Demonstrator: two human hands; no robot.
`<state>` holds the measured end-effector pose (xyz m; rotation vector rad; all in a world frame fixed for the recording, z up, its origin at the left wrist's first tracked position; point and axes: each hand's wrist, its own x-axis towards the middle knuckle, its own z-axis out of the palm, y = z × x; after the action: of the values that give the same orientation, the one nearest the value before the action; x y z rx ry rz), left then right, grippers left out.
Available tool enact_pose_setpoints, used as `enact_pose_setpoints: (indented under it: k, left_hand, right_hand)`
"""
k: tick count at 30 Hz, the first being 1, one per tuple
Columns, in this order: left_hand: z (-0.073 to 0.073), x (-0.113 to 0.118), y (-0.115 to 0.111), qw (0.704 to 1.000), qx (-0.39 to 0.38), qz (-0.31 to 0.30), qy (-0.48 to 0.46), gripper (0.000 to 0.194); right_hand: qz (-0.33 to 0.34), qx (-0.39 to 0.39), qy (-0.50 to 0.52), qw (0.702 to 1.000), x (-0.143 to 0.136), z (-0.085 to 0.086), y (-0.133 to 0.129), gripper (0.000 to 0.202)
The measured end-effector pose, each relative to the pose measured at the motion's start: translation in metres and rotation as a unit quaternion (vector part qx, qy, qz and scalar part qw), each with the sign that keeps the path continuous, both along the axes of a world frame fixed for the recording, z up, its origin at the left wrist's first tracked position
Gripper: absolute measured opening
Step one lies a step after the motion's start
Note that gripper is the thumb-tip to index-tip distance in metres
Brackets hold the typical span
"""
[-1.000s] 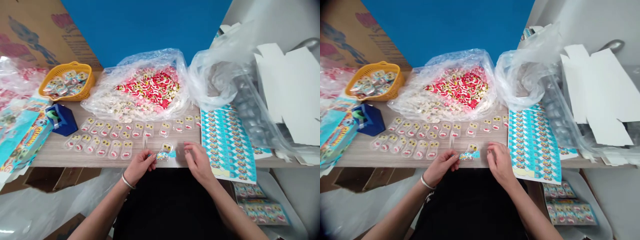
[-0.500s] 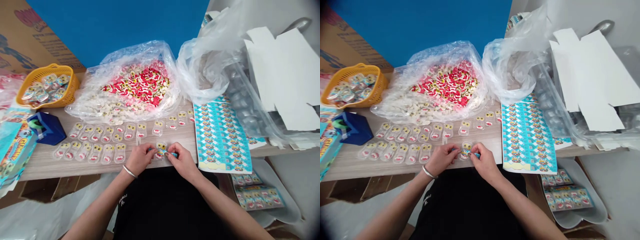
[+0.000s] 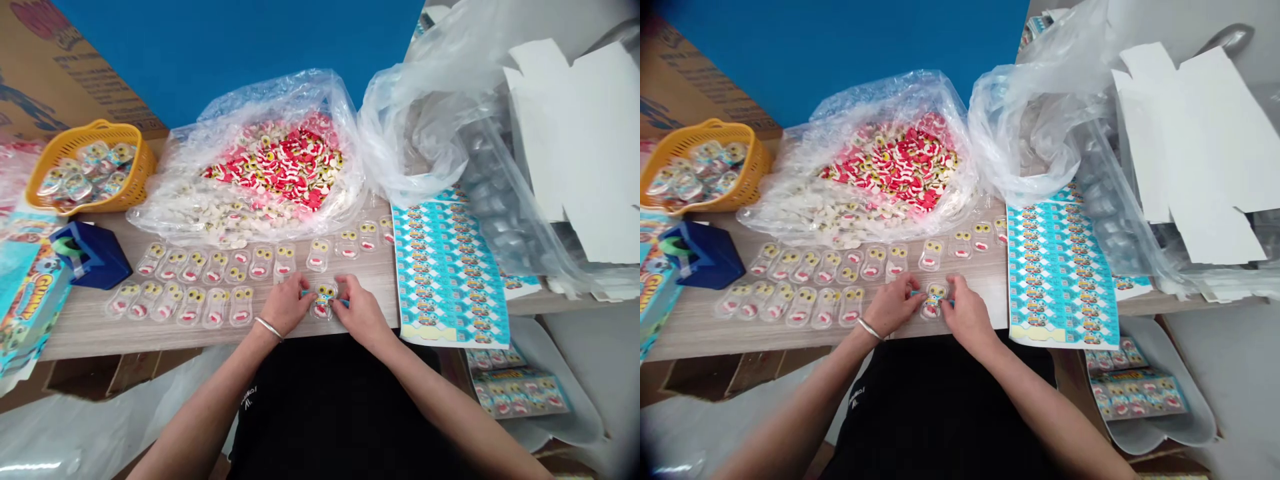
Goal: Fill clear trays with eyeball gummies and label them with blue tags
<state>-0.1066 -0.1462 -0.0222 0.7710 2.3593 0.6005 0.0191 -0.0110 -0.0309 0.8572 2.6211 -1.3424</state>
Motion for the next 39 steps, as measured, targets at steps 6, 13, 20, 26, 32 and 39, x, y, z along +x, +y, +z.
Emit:
enact_pose_setpoints:
  k: [6,13,20,26,32,39]
  left_hand:
    - [0.007,0.011,-0.005,0.990,-0.105,-0.019,0.090,0.027]
    - [0.007,0.059,-0.093,0.986,-0.118,0.119,0.020,0.047]
    - [-0.015,0.095,-0.100,0.754,0.246,0.484,-0.371,0.050]
    - [-0.010,0.095,-0.089,0.724,0.302,0.502,-0.364,0.043]
    - [0.014,0.079,-0.077,0.744,0.345,0.474,-0.321,0.035]
    - [0.042,0.078,-0.043,0.718,0.388,0.396,-0.421,0.029]
  right_hand:
    - [0.097,0.053,-0.064,0.992,-0.006,0.010,0.002,0.031]
    - [0.172,0.031,-0.053,0.983,-0.002,0.013,-0.024,0.029]
    - [0.226,0.020,-0.047,0.973,-0.015,0.013,-0.056,0.027]
    - [0.173,-0.072,-0.028,0.982,-0.007,0.016,-0.045,0.042]
    - [0.072,-0.304,0.041,0.949,0.010,0.021,-0.023,0.022]
    - [-0.015,-0.513,0.076,0.855,0.018,0.023,-0.009,0.038]
